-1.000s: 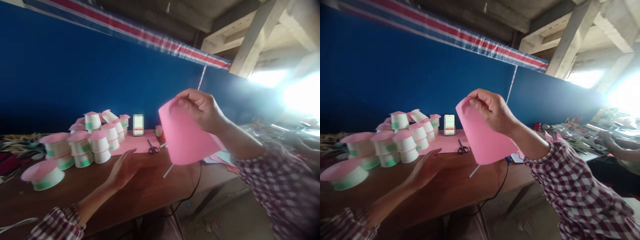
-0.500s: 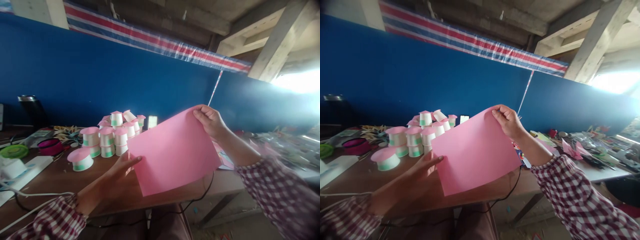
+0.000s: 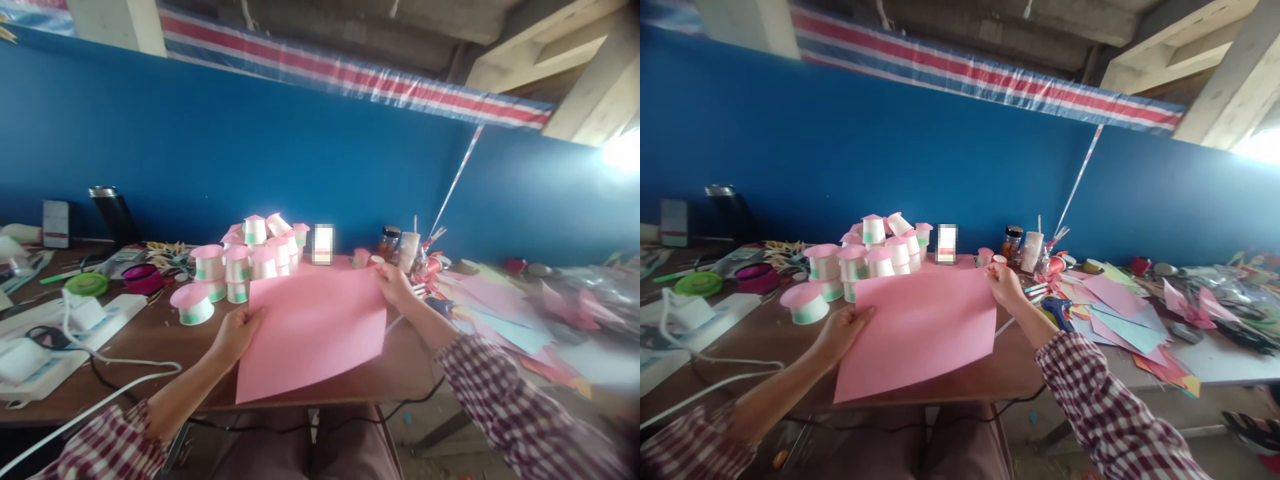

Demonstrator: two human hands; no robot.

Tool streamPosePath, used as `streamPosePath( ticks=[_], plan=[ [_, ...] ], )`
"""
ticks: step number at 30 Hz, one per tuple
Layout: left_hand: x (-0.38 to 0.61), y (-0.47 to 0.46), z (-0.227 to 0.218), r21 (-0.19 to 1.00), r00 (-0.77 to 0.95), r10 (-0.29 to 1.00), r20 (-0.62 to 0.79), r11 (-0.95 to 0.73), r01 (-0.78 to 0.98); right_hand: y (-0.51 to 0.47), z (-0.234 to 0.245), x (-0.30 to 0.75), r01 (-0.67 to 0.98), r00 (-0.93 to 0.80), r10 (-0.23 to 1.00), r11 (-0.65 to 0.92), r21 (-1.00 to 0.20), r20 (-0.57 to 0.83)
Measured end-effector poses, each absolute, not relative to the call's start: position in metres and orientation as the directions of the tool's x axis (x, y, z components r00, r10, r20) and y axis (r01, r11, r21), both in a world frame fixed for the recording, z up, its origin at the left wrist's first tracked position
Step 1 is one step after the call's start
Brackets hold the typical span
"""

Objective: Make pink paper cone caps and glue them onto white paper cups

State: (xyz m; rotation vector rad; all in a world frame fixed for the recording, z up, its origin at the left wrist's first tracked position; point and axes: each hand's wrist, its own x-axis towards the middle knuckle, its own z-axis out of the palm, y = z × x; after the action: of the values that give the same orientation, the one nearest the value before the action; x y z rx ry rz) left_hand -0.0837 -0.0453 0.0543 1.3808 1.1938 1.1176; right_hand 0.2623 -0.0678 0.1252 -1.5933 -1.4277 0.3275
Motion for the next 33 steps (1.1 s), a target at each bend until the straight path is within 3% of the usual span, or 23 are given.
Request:
streamPosePath(
  ticks=[4, 9, 11, 15, 18, 21, 24, 29, 33],
  plan=[
    [-0.095, -0.056, 0.041, 0.992, 0.093, 0.99, -0.106, 0.098, 0.08, -0.063, 0.104, 0.249, 0.567, 0.235, 0.92, 0.131, -0.813, 0.313],
    [-0.109, -0.059, 0.033, 0.979, 0.055, 0.994, -0.094, 0.082, 0.188, -0.076, 0.086, 0.235, 0.548, 0.105, 0.972, 0.118, -0.828, 0.208],
    [-0.114, -0.056, 0.03, 0.971, 0.088, 0.995, -0.042, 0.02, 0.238, -0.085, 0.081, 0.232, 0.632, 0.06, 0.981, 0.107, -0.768, 0.186],
    [-0.119, -0.049, 0.024, 0.932, 0.17, 0.984, 0.054, -0.111, 0.346, -0.101, 0.072, 0.224, 0.868, -0.016, 0.986, 0.095, -0.487, 0.164],
    [-0.12, -0.044, 0.022, 0.781, 0.181, 0.974, 0.137, -0.218, 0.585, -0.106, 0.066, 0.219, 0.924, -0.021, 0.985, 0.085, -0.372, 0.174],
    [-0.117, -0.044, 0.021, 0.469, 0.248, 0.93, 0.271, -0.353, 0.81, -0.111, 0.066, 0.216, 0.941, -0.01, 0.984, 0.069, -0.332, 0.176],
    [-0.111, -0.048, 0.017, 0.252, 0.349, 0.844, 0.406, -0.471, 0.845, -0.117, 0.078, 0.221, 0.969, 0.01, 0.989, 0.027, -0.246, 0.147],
    [-0.094, -0.067, 0.01, 0.214, 0.59, 0.708, 0.388, -0.693, 0.689, -0.133, 0.098, 0.248, 0.992, 0.114, 0.986, -0.107, -0.06, 0.124],
    [-0.082, -0.08, 0.008, 0.176, 0.685, 0.656, 0.315, -0.75, 0.638, -0.147, 0.092, 0.266, 0.999, 0.036, 0.991, -0.039, 0.019, 0.128]
  ],
)
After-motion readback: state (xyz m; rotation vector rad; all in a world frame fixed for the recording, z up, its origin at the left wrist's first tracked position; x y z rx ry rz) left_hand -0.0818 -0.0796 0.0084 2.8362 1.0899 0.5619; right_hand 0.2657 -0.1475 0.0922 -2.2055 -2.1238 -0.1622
